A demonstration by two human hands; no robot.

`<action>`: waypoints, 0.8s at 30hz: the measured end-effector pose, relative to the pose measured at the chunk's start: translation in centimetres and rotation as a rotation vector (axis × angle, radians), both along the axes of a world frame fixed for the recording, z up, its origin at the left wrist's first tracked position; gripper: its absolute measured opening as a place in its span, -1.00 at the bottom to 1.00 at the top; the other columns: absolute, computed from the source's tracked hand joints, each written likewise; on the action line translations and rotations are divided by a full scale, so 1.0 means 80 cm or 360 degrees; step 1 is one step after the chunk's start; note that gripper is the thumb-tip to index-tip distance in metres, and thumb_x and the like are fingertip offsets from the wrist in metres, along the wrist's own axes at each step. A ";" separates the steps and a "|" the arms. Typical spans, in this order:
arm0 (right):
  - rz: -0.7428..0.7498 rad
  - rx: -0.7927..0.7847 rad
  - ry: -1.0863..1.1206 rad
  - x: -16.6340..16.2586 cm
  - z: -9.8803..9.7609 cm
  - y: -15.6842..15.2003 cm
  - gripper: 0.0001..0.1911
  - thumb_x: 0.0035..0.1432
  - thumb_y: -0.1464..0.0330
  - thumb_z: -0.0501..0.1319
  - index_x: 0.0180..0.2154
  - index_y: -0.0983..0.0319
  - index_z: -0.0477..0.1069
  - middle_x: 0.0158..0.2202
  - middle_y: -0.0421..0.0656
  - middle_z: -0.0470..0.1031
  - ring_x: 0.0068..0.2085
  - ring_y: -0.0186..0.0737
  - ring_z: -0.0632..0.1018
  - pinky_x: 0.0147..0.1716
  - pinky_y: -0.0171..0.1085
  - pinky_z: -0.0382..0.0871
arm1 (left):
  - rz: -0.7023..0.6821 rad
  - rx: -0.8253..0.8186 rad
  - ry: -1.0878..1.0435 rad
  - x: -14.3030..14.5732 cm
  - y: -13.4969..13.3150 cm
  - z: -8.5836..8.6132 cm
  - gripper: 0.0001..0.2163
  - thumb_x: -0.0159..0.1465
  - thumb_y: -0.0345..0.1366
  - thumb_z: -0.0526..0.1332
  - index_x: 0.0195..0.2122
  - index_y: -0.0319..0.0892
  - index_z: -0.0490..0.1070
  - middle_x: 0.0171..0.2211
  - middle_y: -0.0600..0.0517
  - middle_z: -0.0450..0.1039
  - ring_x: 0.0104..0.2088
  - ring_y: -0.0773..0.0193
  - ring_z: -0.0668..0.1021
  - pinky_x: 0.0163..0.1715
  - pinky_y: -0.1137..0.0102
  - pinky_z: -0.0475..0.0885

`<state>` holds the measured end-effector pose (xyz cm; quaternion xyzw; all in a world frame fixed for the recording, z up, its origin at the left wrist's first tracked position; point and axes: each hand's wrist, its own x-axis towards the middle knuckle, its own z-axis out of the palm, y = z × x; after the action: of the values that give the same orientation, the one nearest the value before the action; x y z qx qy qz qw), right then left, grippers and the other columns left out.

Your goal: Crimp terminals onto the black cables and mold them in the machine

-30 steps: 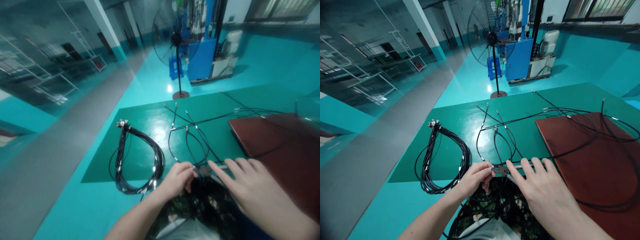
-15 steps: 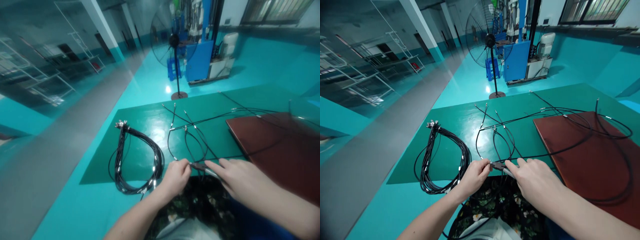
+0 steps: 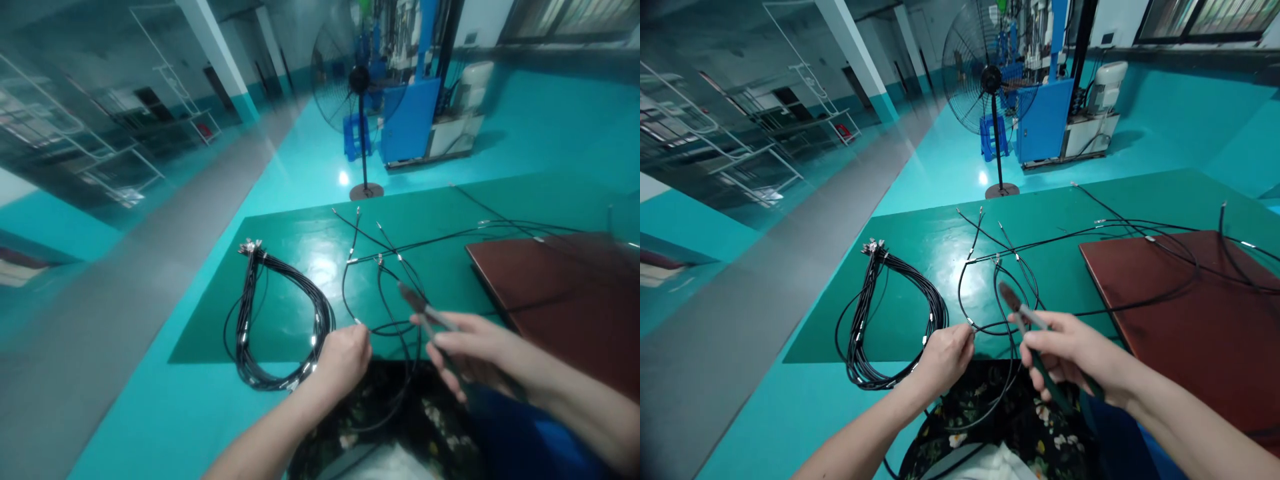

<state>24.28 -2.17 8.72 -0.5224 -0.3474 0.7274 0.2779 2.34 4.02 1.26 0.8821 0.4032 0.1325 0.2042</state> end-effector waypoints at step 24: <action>0.0397 0.1432 -0.1713 -0.054 -0.037 0.046 -0.57 0.02 0.48 0.01 -0.01 0.24 0.21 -0.11 -0.04 0.39 -0.10 -0.16 0.41 -0.16 -0.21 0.28 | -0.0051 0.0098 -0.0103 -0.023 0.004 0.021 -0.74 0.31 -0.30 -0.15 -0.33 -0.21 0.30 -0.45 -0.01 0.37 -0.45 0.29 0.40 -0.44 0.41 0.24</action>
<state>19.96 1.55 5.76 -0.6001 -0.7601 0.1810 0.1711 0.50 4.32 2.95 0.8896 0.3780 0.1699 0.1920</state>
